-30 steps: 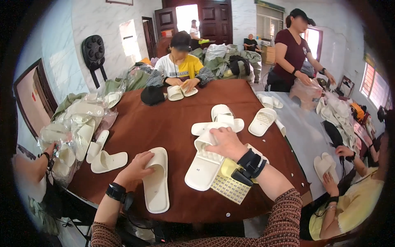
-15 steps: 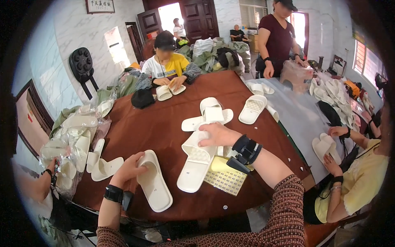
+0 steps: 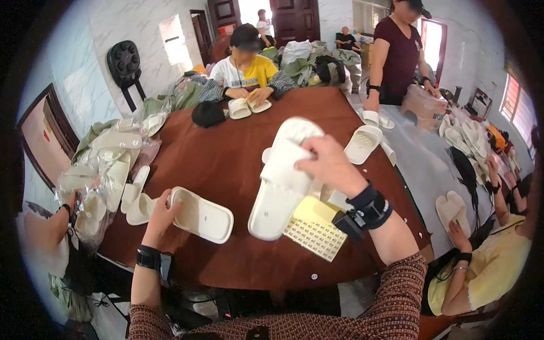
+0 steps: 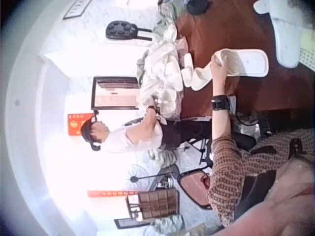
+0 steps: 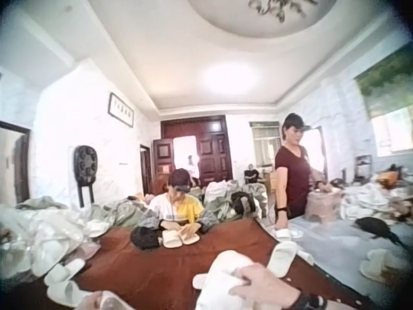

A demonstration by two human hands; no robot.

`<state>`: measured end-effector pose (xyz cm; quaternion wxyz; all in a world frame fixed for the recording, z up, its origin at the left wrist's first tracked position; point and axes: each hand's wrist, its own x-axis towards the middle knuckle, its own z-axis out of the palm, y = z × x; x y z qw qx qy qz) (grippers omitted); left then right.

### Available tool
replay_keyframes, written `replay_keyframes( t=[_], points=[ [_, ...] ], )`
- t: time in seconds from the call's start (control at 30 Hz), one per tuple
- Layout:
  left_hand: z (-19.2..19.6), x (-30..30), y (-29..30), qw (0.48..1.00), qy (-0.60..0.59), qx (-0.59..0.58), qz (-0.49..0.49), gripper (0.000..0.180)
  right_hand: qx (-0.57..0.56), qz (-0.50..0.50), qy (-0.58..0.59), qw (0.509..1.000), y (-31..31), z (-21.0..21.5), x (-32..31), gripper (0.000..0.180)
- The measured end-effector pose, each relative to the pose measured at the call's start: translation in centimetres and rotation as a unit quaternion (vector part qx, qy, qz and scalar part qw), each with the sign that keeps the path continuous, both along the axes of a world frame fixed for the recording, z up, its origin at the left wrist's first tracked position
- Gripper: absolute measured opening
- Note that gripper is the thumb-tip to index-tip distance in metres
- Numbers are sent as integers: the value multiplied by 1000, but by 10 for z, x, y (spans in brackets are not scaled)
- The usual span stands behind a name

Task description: Applying small size-indicating stickers to the inside of the footbed of white slippers.

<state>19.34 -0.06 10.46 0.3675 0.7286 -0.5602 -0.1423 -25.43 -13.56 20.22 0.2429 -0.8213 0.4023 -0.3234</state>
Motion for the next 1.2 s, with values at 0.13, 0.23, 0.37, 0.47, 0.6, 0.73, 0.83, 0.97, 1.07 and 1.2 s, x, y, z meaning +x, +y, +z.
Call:
replay_keyframes(
  t=[0.13, 0.23, 0.37, 0.47, 0.6, 0.73, 0.83, 0.97, 1.07, 1.2],
  points=[
    [-7, 5, 2, 998, -59, -29, 3, 76, -125, -82, -217, 965, -18, -1, -7, 28],
    [-13, 1, 4, 995, -96, -12, 29, 80, -2, -74, -267, 961, -7, 6, -5, 16],
    [-7, 2, 9, 996, 83, 0, 40, 74, 139, -51, -240, 959, 4, -11, 9, 14],
    [14, -16, 18, 976, 205, 50, 61, 71, 148, -36, -205, 967, 7, -40, 23, 17],
    [20, -26, 32, 946, 320, -20, 38, 66, 202, -57, -163, 964, 8, -58, 41, 18],
    [36, -49, 49, 932, 357, -58, 30, 55, 229, -22, -187, 955, 2, -60, 44, 22],
    [29, -56, 55, 924, 371, -91, 14, 49, 250, 11, -205, 946, 5, -70, 53, 24],
    [12, -72, 60, 941, 299, -155, -27, 50, 312, 58, -197, 928, 25, -71, 73, 23],
    [16, -98, 69, 974, 162, -157, -34, 52, 341, 75, -238, 907, 26, -82, 81, 20],
    [19, -106, 81, 987, 0, -159, -7, 51, 356, 92, -245, 897, 39, -74, 89, 18]
  ],
)
